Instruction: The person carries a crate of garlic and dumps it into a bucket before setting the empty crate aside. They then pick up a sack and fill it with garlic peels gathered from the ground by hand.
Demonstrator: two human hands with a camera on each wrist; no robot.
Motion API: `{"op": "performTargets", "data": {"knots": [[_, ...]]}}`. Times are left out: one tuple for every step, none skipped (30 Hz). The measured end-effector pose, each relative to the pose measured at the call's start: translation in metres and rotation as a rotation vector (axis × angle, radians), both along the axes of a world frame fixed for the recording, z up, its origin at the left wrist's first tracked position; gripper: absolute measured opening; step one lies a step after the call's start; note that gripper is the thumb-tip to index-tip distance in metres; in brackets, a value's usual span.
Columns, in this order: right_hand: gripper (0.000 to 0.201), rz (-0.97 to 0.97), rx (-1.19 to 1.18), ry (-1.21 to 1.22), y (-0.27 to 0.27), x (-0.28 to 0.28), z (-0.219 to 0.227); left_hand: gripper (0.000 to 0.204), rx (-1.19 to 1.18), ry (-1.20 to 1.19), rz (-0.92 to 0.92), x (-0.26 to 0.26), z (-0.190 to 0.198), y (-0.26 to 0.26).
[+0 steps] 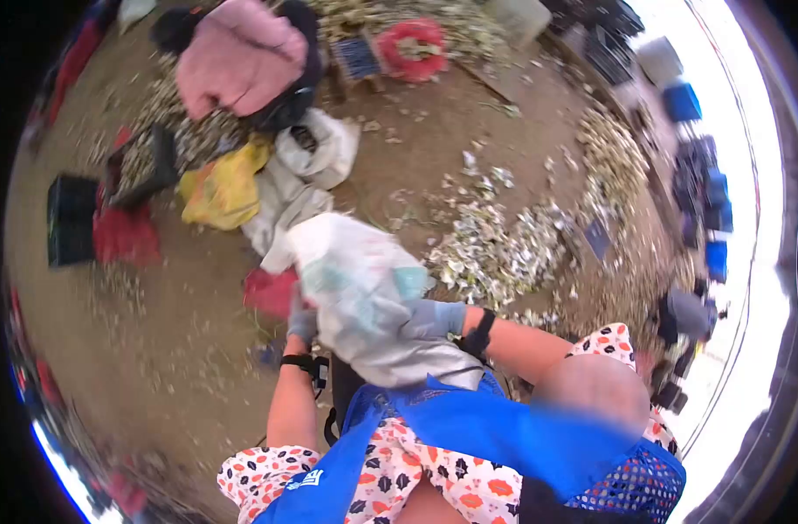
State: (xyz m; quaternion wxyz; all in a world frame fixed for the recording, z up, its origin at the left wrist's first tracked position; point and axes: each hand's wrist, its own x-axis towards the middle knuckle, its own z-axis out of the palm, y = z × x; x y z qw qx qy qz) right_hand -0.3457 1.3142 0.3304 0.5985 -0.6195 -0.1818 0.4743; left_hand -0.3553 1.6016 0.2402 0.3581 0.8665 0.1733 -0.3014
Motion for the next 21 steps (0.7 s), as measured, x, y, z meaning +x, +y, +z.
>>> {"op": "performTargets", "data": {"knots": [[0.024, -0.053, -0.018, 0.004, 0.004, 0.006, 0.011, 0.072, -0.074, 0.004, 0.024, 0.007, -0.007, 0.005], [0.025, -0.007, -0.009, 0.038, 0.002, 0.010, 0.033, 0.070, -0.155, 0.005, 0.065, 0.009, -0.011, 0.009], [0.026, 0.035, -0.001, 0.085, 0.004, 0.018, 0.039, 0.068, -0.269, 0.024, 0.111, 0.016, -0.017, 0.013], [0.029, -0.008, 0.029, 0.038, -0.001, 0.011, 0.027, 0.066, -0.416, 0.050, 0.181, 0.019, -0.014, 0.013], [0.029, -0.059, 0.015, 0.023, -0.011, 0.006, 0.016, 0.064, -0.581, 0.090, 0.257, 0.025, -0.012, 0.012], [0.028, -0.135, -0.017, -0.103, -0.021, 0.004, 0.011, 0.062, -0.750, 0.145, 0.342, 0.031, -0.008, 0.011], [0.028, -0.204, -0.047, -0.220, -0.027, 0.009, 0.012, 0.060, -0.919, 0.208, 0.406, 0.038, 0.000, 0.011], [0.031, -0.218, -0.082, -0.068, -0.043, 0.022, 0.030, 0.059, -1.068, 0.279, 0.458, 0.045, 0.010, 0.012], [0.037, -0.515, 0.052, 0.254, -0.053, 0.017, 0.051, 0.057, -1.188, 0.342, 0.472, 0.051, 0.023, 0.010], [0.038, -0.629, 0.158, 0.270, -0.063, 0.015, 0.046, 0.055, -1.279, 0.391, 0.465, 0.058, 0.039, 0.008], [0.041, -0.908, 0.354, 0.841, -0.060, 0.027, 0.070, 0.054, -1.356, 0.424, 0.438, 0.065, 0.054, 0.006], [0.040, -0.786, 0.102, 0.059, -0.069, 0.018, 0.067, 0.053, -1.412, 0.440, 0.408, 0.069, 0.069, 0.006], [0.040, -0.753, -0.036, 0.018, -0.079, 0.005, 0.057, 0.046, -1.394, 0.347, 0.276, 0.070, 0.089, 0.004], [0.031, -0.874, -0.052, 0.014, -0.088, -0.022, 0.029, 0.040, -1.377, 0.261, 0.132, 0.064, 0.095, 0.000], [0.032, -0.867, -0.161, -0.024, -0.101, -0.038, 0.012, 0.040, -1.372, 0.254, 0.129, 0.070, 0.099, 0.005], [0.032, -0.936, -0.188, -0.081, -0.105, -0.051, 0.008, 0.044, -1.052, -0.176, -0.360, 0.078, 0.103, 0.007], [0.032, -0.892, -0.329, -0.181, -0.112, -0.062, 0.009, 0.051, -0.653, -0.579, -0.810, 0.080, 0.106, 0.011], [0.033, -1.005, -0.268, -0.177, -0.115, -0.078, 0.000, 0.051, -0.653, -0.586, -0.825, 0.077, 0.120, 0.011], [0.033, -1.118, -0.206, -0.176, -0.118, -0.093, -0.013, 0.051, -1.187, -0.151, -0.308, 0.072, 0.144, 0.003], [0.033, -1.134, -0.205, -0.184, -0.121, -0.106, -0.020, 0.051, -1.603, 0.344, 0.274, 0.070, 0.159, 0.001], [0.035, -1.299, -0.124, -0.028, -0.124, -0.114, -0.019, 0.051, -1.602, 0.349, 0.255, 0.072, 0.160, 0.002]]}}
